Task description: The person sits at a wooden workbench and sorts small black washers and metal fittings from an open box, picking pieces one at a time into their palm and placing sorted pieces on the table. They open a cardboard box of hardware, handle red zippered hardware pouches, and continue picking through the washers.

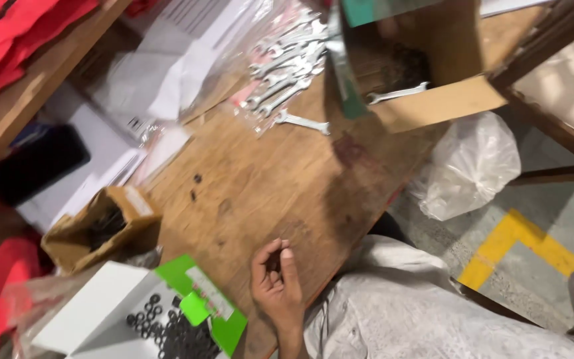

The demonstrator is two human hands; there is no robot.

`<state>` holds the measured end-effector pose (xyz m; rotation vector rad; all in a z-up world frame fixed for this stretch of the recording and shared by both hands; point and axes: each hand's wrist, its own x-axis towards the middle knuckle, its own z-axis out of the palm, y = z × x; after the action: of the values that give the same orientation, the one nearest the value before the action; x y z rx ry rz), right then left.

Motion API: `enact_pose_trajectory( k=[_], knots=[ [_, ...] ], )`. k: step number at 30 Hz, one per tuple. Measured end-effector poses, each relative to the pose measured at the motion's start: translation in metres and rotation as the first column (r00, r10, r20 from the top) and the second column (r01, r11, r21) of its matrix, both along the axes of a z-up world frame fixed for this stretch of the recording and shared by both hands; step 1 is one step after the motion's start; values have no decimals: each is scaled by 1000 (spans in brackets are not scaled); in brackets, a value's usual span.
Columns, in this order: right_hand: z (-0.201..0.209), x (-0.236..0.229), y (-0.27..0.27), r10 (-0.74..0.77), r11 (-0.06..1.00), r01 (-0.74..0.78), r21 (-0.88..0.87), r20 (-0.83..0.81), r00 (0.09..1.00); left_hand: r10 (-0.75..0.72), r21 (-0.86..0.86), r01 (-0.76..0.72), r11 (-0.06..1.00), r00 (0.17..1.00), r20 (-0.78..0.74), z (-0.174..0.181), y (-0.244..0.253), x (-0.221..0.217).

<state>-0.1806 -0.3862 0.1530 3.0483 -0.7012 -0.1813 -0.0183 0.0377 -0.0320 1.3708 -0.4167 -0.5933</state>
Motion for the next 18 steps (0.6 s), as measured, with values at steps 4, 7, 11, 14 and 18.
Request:
enact_pose_trajectory(
  k=[4,7,11,14,18],
  knots=[
    [-2,-10,29,84,995,-77,58,-144,986,-78,-43,80,996,995,58,20,-33,-13],
    [-29,-11,65,62,998,-53,34,-374,925,-198,13,198,980,976,91,48,-59,-25],
    [-79,-39,92,174,970,-183,-162,-69,982,-192,64,181,981,936,297,69,-67,-38],
    [-80,-39,117,388,882,-329,-338,122,913,-104,99,69,993,905,412,79,-68,-46],
    [-63,-19,146,539,842,-503,-192,292,790,39,35,-73,997,807,589,91,-64,-53]
  ],
)
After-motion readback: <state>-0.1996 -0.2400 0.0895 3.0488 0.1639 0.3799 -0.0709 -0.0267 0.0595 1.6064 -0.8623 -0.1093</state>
